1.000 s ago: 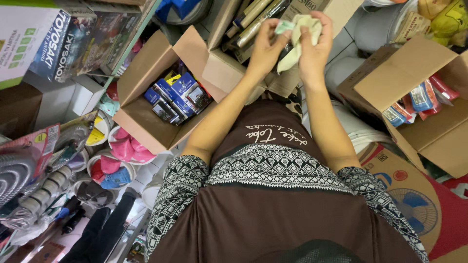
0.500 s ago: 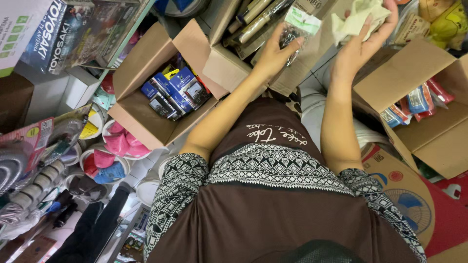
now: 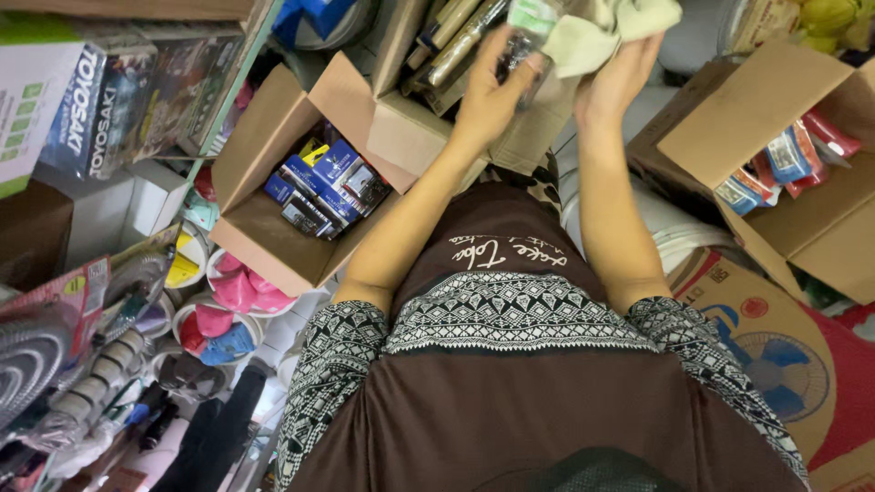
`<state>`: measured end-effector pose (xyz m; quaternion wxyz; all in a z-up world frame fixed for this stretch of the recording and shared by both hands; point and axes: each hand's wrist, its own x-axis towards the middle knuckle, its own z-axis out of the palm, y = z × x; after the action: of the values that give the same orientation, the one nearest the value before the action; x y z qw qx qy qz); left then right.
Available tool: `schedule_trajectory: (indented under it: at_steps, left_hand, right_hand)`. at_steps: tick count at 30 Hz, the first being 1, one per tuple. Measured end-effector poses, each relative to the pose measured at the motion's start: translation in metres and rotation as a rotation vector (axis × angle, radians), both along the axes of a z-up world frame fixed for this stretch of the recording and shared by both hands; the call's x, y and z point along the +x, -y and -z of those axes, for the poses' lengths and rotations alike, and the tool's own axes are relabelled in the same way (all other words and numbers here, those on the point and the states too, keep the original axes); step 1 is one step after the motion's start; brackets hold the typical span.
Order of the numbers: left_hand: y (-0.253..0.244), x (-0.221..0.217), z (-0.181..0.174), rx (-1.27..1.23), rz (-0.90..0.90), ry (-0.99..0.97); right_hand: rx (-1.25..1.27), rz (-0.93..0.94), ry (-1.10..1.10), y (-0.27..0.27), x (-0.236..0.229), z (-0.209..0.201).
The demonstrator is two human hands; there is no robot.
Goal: The person wipes various packaged items with a cloth, including motorcycle parts and other small accessories, and organizes them within cardboard boxes in a storage area.
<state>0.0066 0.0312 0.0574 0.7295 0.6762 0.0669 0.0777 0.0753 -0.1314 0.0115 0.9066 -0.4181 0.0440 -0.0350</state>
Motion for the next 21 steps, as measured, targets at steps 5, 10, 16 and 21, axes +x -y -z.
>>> schedule_trajectory:
  at_steps: [5,10,16,21]
  left_hand:
    - [0.014,0.002,0.015,-0.135,-0.045,-0.005]
    - [0.016,-0.002,0.012,-0.336,-0.003,-0.129]
    - [0.015,0.014,-0.012,-0.390,0.019,-0.003]
    - [0.024,0.013,-0.038,0.590,-0.299,0.283]
  right_hand:
    - [-0.800,-0.052,0.348,-0.029,-0.036,-0.018]
    - [-0.265,0.073,-0.036,-0.022,0.006,0.013]
    - [0.412,-0.188,-0.408,-0.018,-0.020,-0.008]
    - [0.508,-0.301,-0.516,-0.038,-0.042,-0.042]
